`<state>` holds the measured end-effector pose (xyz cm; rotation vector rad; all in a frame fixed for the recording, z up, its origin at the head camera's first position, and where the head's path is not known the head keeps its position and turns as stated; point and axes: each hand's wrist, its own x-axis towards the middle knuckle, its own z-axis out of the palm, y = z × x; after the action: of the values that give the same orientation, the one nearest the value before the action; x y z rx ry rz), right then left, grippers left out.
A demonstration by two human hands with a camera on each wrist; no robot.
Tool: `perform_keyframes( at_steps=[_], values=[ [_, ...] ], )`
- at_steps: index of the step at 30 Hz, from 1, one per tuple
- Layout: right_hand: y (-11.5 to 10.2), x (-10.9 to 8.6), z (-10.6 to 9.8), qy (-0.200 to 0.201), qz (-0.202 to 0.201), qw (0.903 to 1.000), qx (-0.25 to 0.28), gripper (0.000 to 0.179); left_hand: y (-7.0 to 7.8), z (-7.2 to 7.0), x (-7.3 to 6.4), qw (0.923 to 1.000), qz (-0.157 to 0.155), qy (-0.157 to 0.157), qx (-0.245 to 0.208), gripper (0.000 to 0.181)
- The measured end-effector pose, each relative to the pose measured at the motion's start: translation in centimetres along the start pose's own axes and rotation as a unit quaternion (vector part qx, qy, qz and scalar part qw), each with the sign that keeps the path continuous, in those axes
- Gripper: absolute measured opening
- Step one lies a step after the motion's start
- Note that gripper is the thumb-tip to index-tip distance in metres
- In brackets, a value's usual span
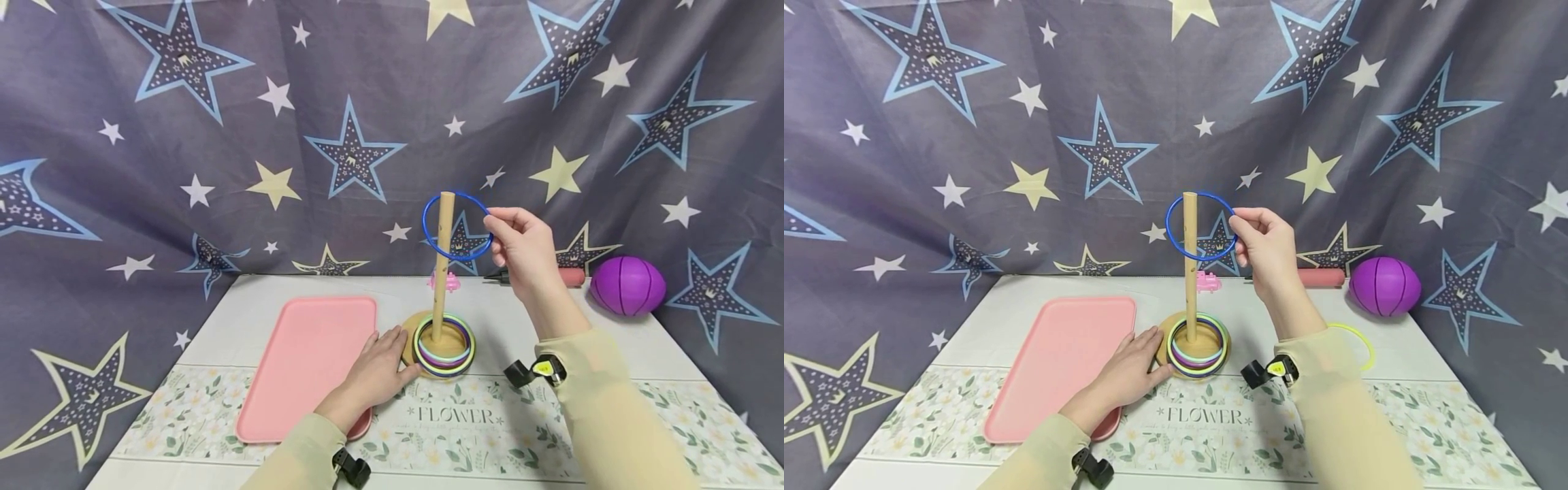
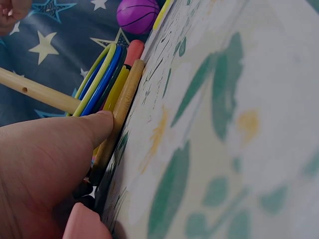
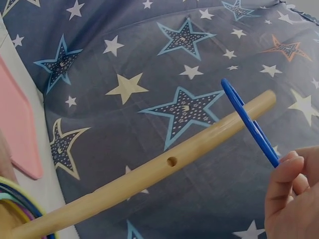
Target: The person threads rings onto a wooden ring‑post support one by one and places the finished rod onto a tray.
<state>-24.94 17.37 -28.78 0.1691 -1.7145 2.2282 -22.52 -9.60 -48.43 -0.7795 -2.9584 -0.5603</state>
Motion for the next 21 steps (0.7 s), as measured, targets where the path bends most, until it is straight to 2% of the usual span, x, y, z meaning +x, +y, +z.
perform_keyframes(
  at_steps=[15,21],
  values=[
    [5.2,-1.4,-2.0,0.003,0.069,0.9973,-0.023,0.008,0.0,0.1,0.1,1.0000,0.001,0.001,0.001,0.084],
    [7.7,-2.3,-2.8,0.003,0.096,0.9943,-0.047,0.025,0.0,0.0,0.1,1.0000,0.003,0.002,0.000,0.084]
  ],
)
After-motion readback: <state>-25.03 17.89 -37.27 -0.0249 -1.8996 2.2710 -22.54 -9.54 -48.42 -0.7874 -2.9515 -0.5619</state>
